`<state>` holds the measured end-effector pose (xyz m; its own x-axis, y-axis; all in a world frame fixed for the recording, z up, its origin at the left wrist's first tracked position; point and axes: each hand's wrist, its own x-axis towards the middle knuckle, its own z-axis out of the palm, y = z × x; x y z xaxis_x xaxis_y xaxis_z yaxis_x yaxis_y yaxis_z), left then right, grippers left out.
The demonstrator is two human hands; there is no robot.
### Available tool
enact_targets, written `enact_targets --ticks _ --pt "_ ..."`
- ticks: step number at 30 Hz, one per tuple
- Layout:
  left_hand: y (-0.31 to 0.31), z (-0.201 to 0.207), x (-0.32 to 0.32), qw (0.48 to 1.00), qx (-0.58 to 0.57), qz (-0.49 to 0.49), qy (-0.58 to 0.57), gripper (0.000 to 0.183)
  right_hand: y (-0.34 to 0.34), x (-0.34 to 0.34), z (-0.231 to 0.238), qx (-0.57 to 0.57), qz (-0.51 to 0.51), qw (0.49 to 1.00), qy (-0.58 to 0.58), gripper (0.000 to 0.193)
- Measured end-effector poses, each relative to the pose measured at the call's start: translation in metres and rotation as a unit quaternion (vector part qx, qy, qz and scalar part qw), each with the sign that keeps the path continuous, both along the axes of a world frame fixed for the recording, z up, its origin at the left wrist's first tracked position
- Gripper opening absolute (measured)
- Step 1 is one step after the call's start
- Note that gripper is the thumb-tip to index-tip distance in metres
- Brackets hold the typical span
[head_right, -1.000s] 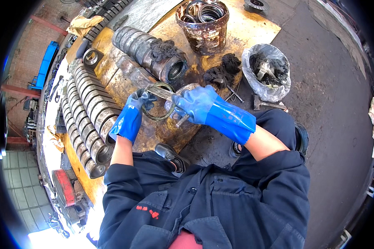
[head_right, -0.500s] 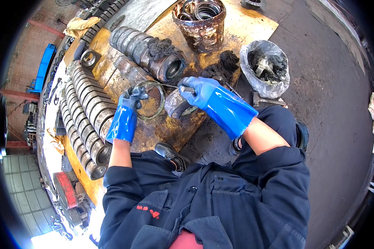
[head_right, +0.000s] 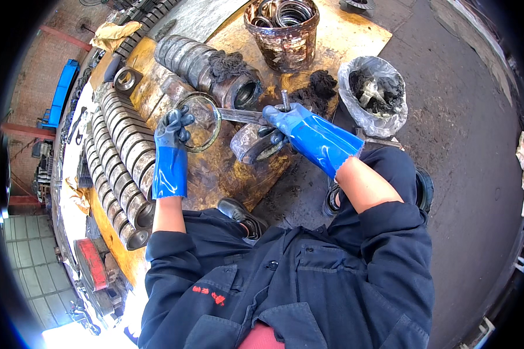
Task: The person reorganizes heavy metal machinery segments on the floor, then cleans thick grease and sediment from a central cylindrical metal assembly and housing using a metal rod tool, a scraper, and a custom curved scraper tool.
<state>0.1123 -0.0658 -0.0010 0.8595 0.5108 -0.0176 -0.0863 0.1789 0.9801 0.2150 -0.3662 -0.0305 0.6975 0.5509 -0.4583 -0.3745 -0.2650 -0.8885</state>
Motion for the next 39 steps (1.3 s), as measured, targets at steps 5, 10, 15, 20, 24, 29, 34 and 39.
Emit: enact_targets --ticks 5,10,15,20,24,29,34,39 --pt "0.01 0.001 -0.002 1.0 0.006 0.0 0.006 0.027 0.01 -0.01 0.005 0.032 -0.064 0.992 0.105 0.034" --pt "0.013 0.005 0.007 0.999 -0.001 -0.027 0.03 0.028 0.011 -0.004 -0.031 0.083 -0.106 0.971 0.199 0.03" --pt "0.003 0.011 0.007 0.997 0.036 0.044 0.043 0.032 0.017 -0.019 -0.004 0.121 -0.115 0.932 0.323 0.026" --pt "0.012 0.012 0.007 0.999 0.027 0.014 0.016 0.037 0.012 -0.019 -0.014 0.268 -0.018 0.844 0.464 0.024" --pt "0.004 0.012 0.009 0.999 0.036 0.018 0.004 0.041 0.016 -0.028 -0.013 0.288 -0.055 0.761 0.579 0.022" --pt "0.005 0.022 0.004 0.999 0.009 -0.01 -0.043 0.028 0.02 -0.047 0.001 0.354 -0.012 0.683 0.639 0.01" --pt "0.013 0.016 0.003 0.993 -0.042 -0.023 -0.109 0.03 0.024 -0.076 0.008 0.386 -0.047 0.616 0.685 0.011" --pt "0.034 -0.005 0.004 0.95 -0.265 -0.014 -0.166 0.035 0.027 -0.097 0.004 0.451 0.029 0.528 0.719 0.058"
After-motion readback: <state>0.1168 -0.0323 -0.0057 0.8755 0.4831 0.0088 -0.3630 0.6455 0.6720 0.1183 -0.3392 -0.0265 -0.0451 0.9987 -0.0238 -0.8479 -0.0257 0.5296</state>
